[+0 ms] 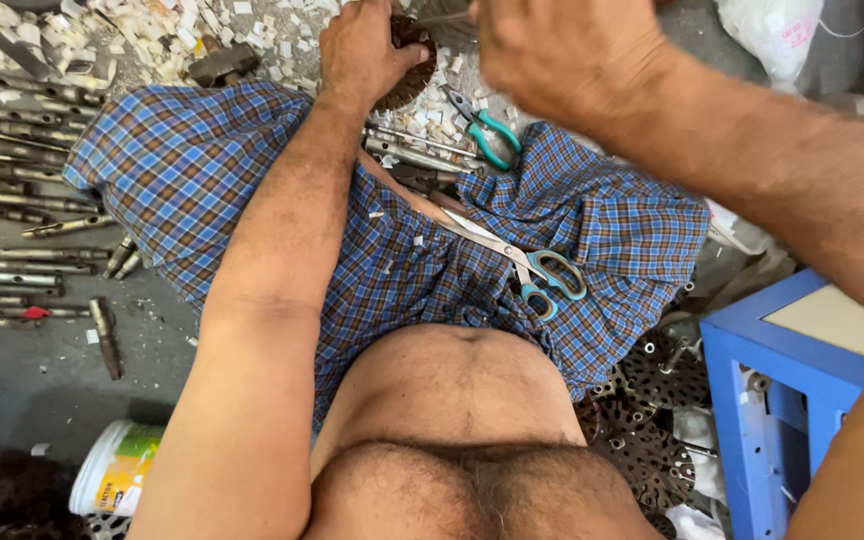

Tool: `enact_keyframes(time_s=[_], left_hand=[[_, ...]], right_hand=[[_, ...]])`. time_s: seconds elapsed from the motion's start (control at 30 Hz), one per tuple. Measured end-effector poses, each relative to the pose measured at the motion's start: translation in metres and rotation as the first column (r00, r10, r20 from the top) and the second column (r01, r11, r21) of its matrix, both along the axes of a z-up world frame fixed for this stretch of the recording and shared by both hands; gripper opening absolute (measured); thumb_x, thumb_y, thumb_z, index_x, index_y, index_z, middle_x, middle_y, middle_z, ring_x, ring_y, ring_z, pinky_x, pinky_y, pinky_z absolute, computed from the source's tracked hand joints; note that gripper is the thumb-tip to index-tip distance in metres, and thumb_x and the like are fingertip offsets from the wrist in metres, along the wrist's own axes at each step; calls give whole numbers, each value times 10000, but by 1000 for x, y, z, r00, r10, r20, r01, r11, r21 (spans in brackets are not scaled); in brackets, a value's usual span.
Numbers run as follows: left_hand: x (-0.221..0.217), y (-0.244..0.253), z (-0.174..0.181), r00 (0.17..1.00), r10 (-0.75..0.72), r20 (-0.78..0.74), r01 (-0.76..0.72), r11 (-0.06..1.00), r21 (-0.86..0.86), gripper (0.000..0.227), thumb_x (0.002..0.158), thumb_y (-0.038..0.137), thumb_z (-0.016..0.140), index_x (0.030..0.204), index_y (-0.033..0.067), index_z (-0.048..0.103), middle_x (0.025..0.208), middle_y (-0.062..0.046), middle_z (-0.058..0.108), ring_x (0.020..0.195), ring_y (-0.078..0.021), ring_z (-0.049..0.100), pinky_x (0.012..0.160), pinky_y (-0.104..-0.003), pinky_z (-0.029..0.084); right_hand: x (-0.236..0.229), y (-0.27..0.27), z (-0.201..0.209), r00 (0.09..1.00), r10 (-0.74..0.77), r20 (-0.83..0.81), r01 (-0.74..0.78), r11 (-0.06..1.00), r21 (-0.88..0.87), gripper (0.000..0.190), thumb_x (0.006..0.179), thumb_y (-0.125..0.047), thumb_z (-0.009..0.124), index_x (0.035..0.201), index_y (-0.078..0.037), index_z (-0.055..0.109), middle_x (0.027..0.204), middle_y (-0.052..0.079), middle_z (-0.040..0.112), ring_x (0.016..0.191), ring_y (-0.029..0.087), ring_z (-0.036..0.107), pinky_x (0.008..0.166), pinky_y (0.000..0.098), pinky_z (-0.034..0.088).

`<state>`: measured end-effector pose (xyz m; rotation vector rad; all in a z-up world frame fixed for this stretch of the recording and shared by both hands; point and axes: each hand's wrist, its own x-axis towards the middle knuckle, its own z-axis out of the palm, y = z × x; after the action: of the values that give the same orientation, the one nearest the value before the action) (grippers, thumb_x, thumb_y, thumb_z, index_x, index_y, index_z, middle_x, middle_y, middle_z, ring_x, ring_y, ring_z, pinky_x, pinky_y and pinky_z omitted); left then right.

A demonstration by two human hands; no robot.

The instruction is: The person sits on the floor and uses a screwdriver to pry and adjust components on a circular copper motor stator. They then use a hammer to tap the stator and later retrieve metal tools from a bucket.

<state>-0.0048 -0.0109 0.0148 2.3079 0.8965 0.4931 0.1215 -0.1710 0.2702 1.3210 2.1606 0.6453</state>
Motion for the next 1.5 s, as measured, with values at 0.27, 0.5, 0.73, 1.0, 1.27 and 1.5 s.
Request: enact_keyframes(time_s=[0.27, 0.5, 0.73, 1.0, 1.27, 1.5], left_hand=[[6, 2, 2, 991, -6, -130, -8, 994, -110, 720, 707, 416, 967, 1269, 113, 634, 1088, -178, 718, 1015, -378, 699, 883, -510, 546], [8, 2, 5, 984, 115, 133, -96, 986, -136, 620, 679, 317, 962, 1198, 97, 706, 1119, -143, 742, 996, -347, 725, 867, -471, 565], [7, 4, 5, 965, 108, 240, -80, 989, -125, 274, 795, 216, 909, 1001, 82, 788, 1120, -123, 714, 1020, -289, 701, 927, -411, 537], [5, 4, 1, 948, 77, 308, -79, 997, -4, 326, 771, 158, 908, 994, 16, 716, 1067, -162, 712, 993, -341, 695, 867, -447, 557], [6, -3, 5, 966, 62, 252, -33, 993, -116, 296, 862, 115, 836, 1078, 26, 654, 984, -179, 778, 923, -351, 770, 778, -440, 621], [12, -6, -14, 995, 30, 90, -12, 982, -190, 423, 968, 52, 685, 1322, 2, 458, 1032, -211, 761, 946, -324, 789, 819, -389, 659]], right_hand=[[16, 17, -6, 848, -476, -231, 407, 866, -289, 331, 885, -242, 714, 1210, -221, 770, 831, 46, 755, 726, 252, 724, 518, 432, 541], [34, -48, -8, 647, -668, -367, 643, 737, -208, 354, 962, -457, 735, 1307, -379, 751, 892, 99, 754, 725, 295, 716, 578, 453, 557], [15, -80, -69, 195, -703, -684, 738, 565, -370, 347, 981, -383, 728, 1321, -316, 731, 994, 101, 786, 801, 277, 735, 760, 477, 567], [-8, -107, -127, -121, -401, -908, 603, 697, -388, 365, 985, -241, 738, 1327, -120, 711, 1146, 158, 765, 983, 269, 740, 864, 392, 551], [-35, -97, -120, -867, -360, -344, 139, 488, -862, 481, 1018, -246, 580, 1493, -175, 551, 702, 137, 661, 427, 181, 625, 363, 315, 469], [-67, -80, -101, -992, -127, 14, -84, 573, -815, 573, 1043, -219, 555, 1598, -158, 427, 668, 72, 642, 351, 136, 485, 291, 287, 360]])
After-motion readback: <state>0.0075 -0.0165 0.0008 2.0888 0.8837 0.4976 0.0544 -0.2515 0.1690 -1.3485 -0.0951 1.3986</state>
